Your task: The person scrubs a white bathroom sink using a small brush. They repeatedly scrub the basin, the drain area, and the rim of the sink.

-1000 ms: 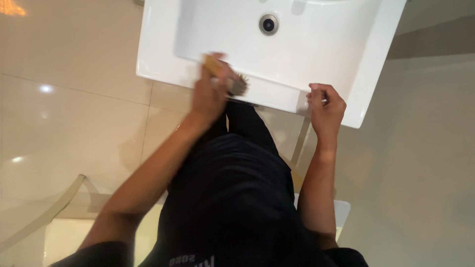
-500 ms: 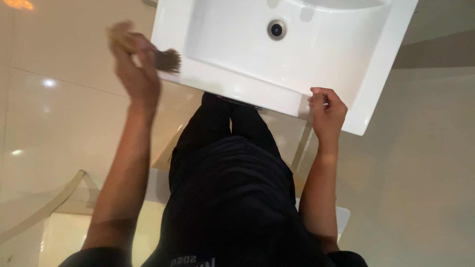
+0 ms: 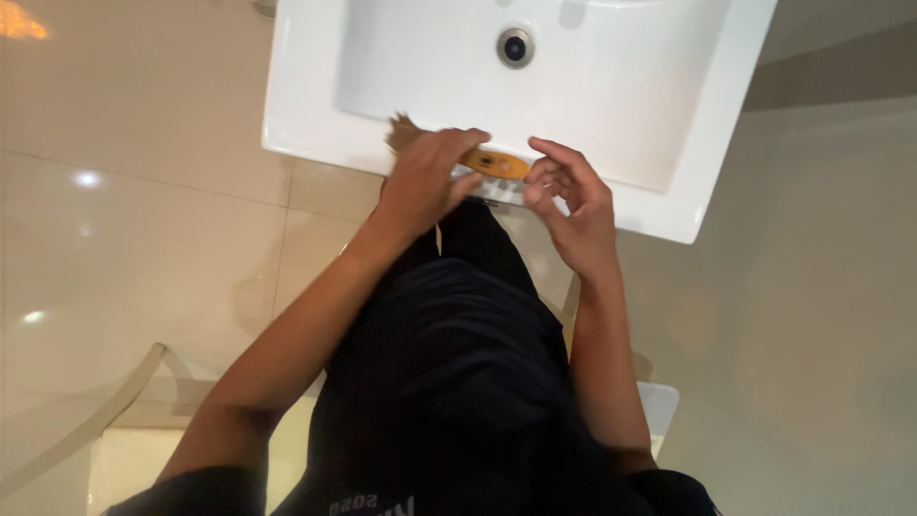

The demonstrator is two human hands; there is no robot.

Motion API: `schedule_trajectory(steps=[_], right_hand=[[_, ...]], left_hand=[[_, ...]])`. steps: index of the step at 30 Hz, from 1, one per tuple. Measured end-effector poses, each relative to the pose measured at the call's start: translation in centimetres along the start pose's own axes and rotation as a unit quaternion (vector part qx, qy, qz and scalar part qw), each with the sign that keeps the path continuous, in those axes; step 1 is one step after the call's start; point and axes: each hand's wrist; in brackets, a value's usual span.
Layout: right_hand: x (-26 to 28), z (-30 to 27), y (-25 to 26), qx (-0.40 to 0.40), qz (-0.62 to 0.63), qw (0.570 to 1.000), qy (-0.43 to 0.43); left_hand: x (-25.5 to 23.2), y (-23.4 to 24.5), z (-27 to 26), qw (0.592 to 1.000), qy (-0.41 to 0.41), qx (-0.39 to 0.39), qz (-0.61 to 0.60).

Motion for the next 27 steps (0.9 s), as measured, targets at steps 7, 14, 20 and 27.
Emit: schedule_trajectory(steps=[7, 14, 20, 27], right_hand=[[0.7, 0.0, -0.6, -0.057, -0.078, 0.995, -0.036], [-2.6, -1.6, 1.3, -0.12, -0.076, 0.98, -0.141], [-2.1, -6.5, 13.6, -0.243, -0.146, 0.949, -0.139], [0.6, -8.9, 18.7, -0.318, -0.229, 0.92, -0.032]], left_hand=[[-1.0, -3.1, 0.8, 0.993, 0.02, 0.008, -0.114], [-1.7, -0.3, 0.8, 0.991, 0.006, -0.014, -0.131], [2.0, 3.4, -1.1, 0.991, 0.103, -0.076, -0.044], [5.2, 4.8, -0.6, 0.991, 0.111, -0.08, 0.013]])
Point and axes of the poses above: each hand's wrist, its own z-axis towards the middle knuckle, its own y-axis out of the back of the hand, x = y × z, and after that the axes turned 1 degree about -x, right-handed
